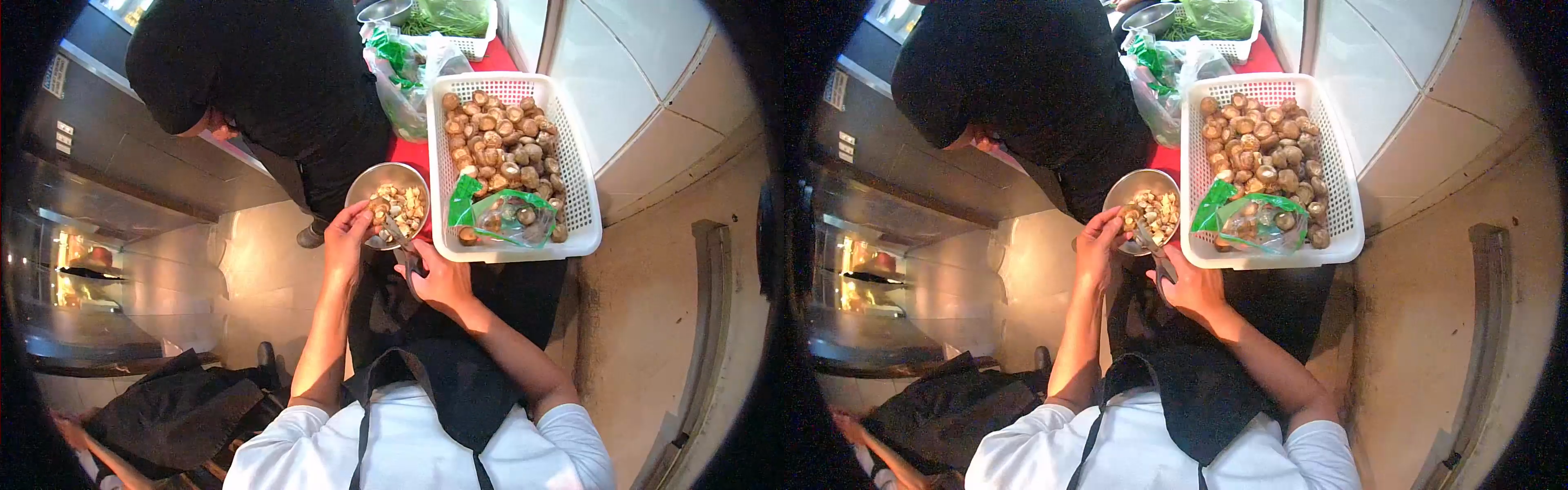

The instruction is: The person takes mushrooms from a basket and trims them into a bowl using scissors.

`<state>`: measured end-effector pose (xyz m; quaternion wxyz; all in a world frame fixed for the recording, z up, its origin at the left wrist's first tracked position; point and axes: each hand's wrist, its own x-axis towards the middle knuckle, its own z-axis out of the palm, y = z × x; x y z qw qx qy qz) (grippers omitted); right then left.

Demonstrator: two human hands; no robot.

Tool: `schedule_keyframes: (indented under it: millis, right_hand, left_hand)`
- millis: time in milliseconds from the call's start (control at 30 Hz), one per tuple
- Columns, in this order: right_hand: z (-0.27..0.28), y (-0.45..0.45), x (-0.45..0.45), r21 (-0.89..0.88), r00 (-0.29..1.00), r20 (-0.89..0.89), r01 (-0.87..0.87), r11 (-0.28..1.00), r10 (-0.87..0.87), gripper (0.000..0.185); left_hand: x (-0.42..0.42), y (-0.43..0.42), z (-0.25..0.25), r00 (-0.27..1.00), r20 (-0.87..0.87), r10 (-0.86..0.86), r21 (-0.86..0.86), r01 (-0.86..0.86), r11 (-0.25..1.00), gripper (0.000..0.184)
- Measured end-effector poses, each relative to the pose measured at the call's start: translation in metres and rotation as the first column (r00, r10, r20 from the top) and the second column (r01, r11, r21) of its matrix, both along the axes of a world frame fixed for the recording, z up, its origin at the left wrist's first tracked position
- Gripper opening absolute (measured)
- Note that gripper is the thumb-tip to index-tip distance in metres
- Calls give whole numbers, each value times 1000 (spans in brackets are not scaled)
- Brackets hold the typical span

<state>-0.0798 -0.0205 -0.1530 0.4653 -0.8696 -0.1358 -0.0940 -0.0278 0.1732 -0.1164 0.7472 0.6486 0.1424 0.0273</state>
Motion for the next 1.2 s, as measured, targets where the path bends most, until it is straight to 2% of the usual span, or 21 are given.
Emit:
schedule_keyframes:
  millis: [67,167,267,467,733,833,933,967,1000,1067,1200]
  right_hand:
    - [-2,0,1,-40,997,70,20,999,-17,48]
    - [-5,0,4,-77,988,151,39,996,-27,49]
    - [-3,0,5,-123,987,161,49,991,-29,48]
    - [3,0,4,-178,979,199,79,981,-43,45]
    - [-14,3,4,-230,988,152,12,973,24,37]
    - [-7,4,6,-88,996,82,-37,995,44,37]
    - [-21,8,10,201,948,-219,-187,962,230,37]
    - [-49,18,11,384,939,-188,-200,901,288,35]
    - [-36,17,10,521,872,-338,-142,842,356,34]
    - [0,10,7,719,650,-554,58,693,520,32]
    - [-8,9,6,853,635,-479,173,492,607,32]
  left_hand:
    - [-2,-1,-2,1000,-15,-2,-24,2,1000,25]
    - [-5,-5,-3,999,39,-22,48,20,999,23]
    - [-10,-15,3,996,85,-9,66,3,998,26]
    - [-19,-16,-6,998,60,-32,197,20,980,30]
    - [-21,-15,-11,999,29,-33,159,28,987,30]
    - [-17,-9,-19,998,55,-42,228,28,973,30]
    - [-12,-6,-17,992,113,-58,279,25,960,31]
    - [-11,-4,-16,989,129,-67,293,27,956,32]
    - [-11,-4,-15,990,127,-70,312,27,950,32]
    - [-10,-4,-15,990,120,-79,350,32,936,33]
    - [-4,3,-23,997,74,-17,239,-1,971,33]
